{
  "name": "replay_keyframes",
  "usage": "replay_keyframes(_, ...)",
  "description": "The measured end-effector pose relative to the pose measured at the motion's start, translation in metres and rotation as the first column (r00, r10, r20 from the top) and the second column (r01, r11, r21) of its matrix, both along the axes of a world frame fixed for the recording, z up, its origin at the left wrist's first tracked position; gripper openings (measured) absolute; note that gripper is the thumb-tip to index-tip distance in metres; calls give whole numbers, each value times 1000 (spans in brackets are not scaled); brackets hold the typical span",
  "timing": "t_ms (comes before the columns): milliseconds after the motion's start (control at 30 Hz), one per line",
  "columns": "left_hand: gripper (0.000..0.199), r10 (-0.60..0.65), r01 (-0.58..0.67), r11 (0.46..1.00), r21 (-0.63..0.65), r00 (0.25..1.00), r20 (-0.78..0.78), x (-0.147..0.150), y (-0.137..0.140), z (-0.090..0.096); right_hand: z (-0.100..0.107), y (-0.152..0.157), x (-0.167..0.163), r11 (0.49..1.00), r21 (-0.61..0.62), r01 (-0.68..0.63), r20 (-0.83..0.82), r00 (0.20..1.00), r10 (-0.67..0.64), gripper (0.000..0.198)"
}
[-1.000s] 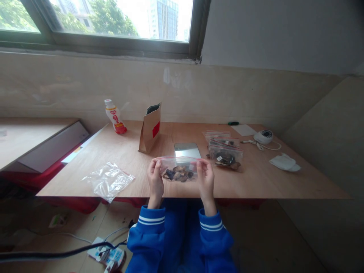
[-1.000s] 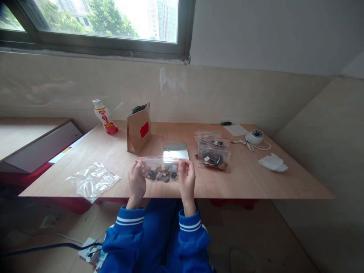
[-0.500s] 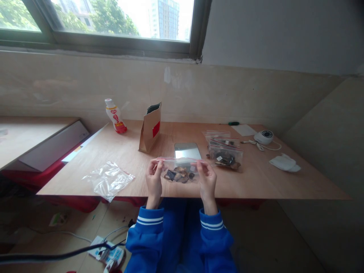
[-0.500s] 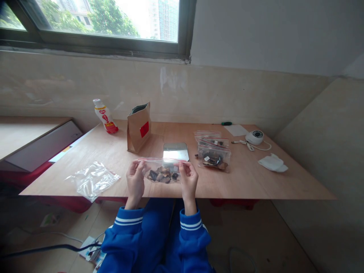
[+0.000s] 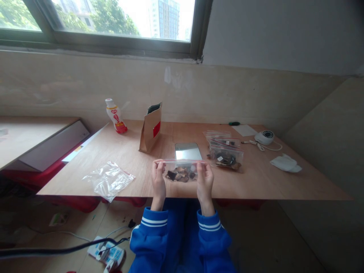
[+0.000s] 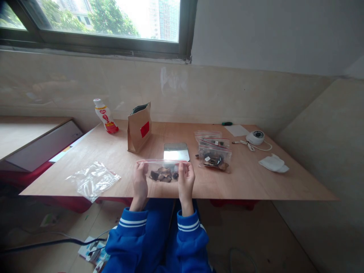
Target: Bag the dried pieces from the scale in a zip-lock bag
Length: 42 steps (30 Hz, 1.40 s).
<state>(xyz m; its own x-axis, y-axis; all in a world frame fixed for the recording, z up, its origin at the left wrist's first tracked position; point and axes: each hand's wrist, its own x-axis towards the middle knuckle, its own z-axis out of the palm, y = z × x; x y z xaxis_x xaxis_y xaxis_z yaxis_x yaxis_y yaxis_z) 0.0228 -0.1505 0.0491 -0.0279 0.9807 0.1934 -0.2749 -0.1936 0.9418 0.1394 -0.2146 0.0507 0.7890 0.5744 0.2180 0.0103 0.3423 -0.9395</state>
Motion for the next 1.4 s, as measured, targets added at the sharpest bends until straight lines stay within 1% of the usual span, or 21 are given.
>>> replay_keyframes(67,25,-72,73,997,-19,997,31,1,-2,-1,-1,2,-1,998,12,-56,-25,998,56,29)
replay_keyframes(133,28,-114,115,993,-39,993,31,0,-4,0,-2,2,-2,994,13,-112,-74,991,112,36)
replay_keyframes(233,31,-100,100,994,-45,995,-7,-2,-6,3,-5,3,-1,983,-14,-181,-101,979,179,39)
replay_keyframes(367,32,-115,113,992,-51,993,-41,-6,-3,2,-8,2,3,979,-35,-201,-59,978,198,34)
replay_keyframes(500,31,-106,102,994,-47,991,-83,-10,-1,2,-6,0,6,985,-64,-162,0,987,163,32)
replay_keyframes(600,31,-110,107,994,-36,986,-121,-12,0,6,-3,-3,7,990,-90,-106,41,993,110,33)
replay_keyframes(700,32,-107,105,994,-25,985,-138,-12,0,11,1,-5,8,991,-101,-83,52,995,88,32)
replay_keyframes(767,31,-94,94,996,-9,984,-150,-11,0,13,3,-6,9,993,-107,-56,88,994,65,30)
replay_keyframes(867,30,-71,75,997,17,983,-167,-8,-1,16,5,-6,9,995,-96,-16,130,991,28,28)
replay_keyframes(933,29,-73,78,997,26,985,-159,-5,-1,17,5,-5,8,997,-76,9,115,993,0,26)
replay_keyframes(1000,31,-104,109,994,26,985,-138,-2,-2,17,5,-5,7,999,-47,24,90,996,-19,25)
replay_keyframes(1067,32,-153,156,988,18,982,-112,0,-3,17,5,-4,6,1000,-3,-15,68,998,15,24)
replay_keyframes(1167,34,-216,217,976,9,974,-62,0,-3,14,6,-6,6,988,50,-145,46,989,142,23)
replay_keyframes(1233,33,-238,238,971,4,970,-53,-1,-2,12,7,-8,6,975,37,-217,26,976,217,28)
replay_keyframes(1300,28,-244,244,970,-3,968,-63,-2,-1,10,7,-8,6,967,4,-255,7,967,255,33)
replay_keyframes(1400,26,-225,225,974,-14,972,-69,-5,0,10,6,-7,5,970,-39,-239,36,970,241,28)
